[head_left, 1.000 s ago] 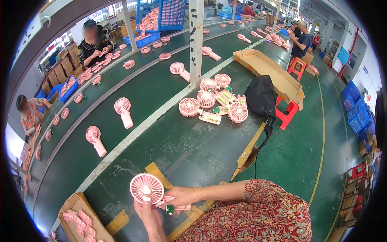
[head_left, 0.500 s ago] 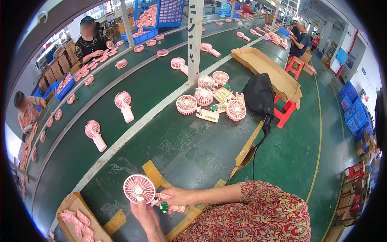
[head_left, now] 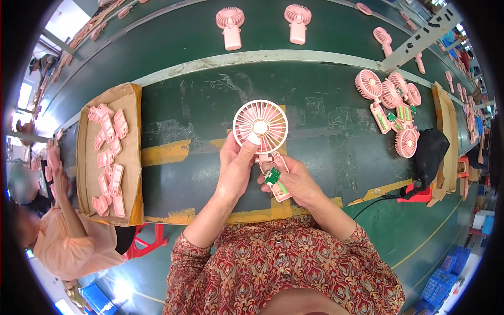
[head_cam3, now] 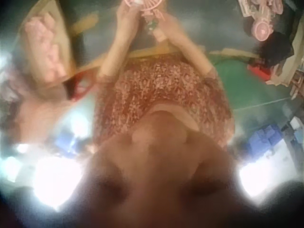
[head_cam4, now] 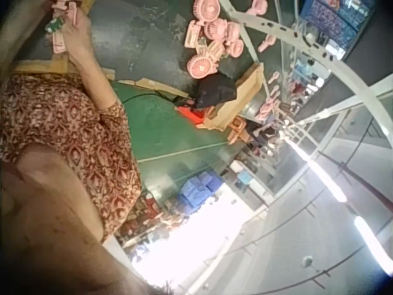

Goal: The person assembles a handheld fan by placing a circuit board and battery into the handle, fitting the back cover, and pressing the power button to test it. After testing, the person attaches the fan head to the handle and places the finished product on the assembly line.

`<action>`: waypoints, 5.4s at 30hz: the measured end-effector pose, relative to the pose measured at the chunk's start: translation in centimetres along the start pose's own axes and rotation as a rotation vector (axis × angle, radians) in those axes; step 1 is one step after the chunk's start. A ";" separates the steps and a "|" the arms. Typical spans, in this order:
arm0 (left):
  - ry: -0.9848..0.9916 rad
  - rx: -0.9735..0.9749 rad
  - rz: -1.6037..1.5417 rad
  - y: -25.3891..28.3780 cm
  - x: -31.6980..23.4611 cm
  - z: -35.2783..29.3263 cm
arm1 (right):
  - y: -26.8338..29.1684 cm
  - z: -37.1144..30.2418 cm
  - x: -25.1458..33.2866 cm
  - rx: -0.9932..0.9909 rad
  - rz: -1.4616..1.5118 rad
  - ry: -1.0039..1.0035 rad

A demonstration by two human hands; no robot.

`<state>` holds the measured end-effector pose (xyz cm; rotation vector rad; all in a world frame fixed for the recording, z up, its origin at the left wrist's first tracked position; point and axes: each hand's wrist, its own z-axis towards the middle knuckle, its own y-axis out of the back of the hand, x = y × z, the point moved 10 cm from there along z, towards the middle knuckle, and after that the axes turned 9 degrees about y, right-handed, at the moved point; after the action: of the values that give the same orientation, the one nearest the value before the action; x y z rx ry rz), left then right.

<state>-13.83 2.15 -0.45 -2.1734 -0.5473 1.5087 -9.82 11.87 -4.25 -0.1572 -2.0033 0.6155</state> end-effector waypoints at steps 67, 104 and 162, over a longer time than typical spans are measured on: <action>0.144 -0.084 1.089 0.3 -0.9 -1.0 | 2.0 1.3 -1.0 -0.019 0.142 -0.061; -0.383 -0.058 1.342 -1.3 -0.3 -2.4 | 2.5 1.9 -1.5 0.000 0.081 -0.010; -0.071 -0.156 1.246 1.1 -1.1 -2.7 | 2.5 2.4 -0.7 0.000 -0.013 -0.007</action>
<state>-11.57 0.26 0.65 -2.7156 0.9103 2.1050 -11.88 12.88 -6.94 -0.1416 -2.0100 0.6083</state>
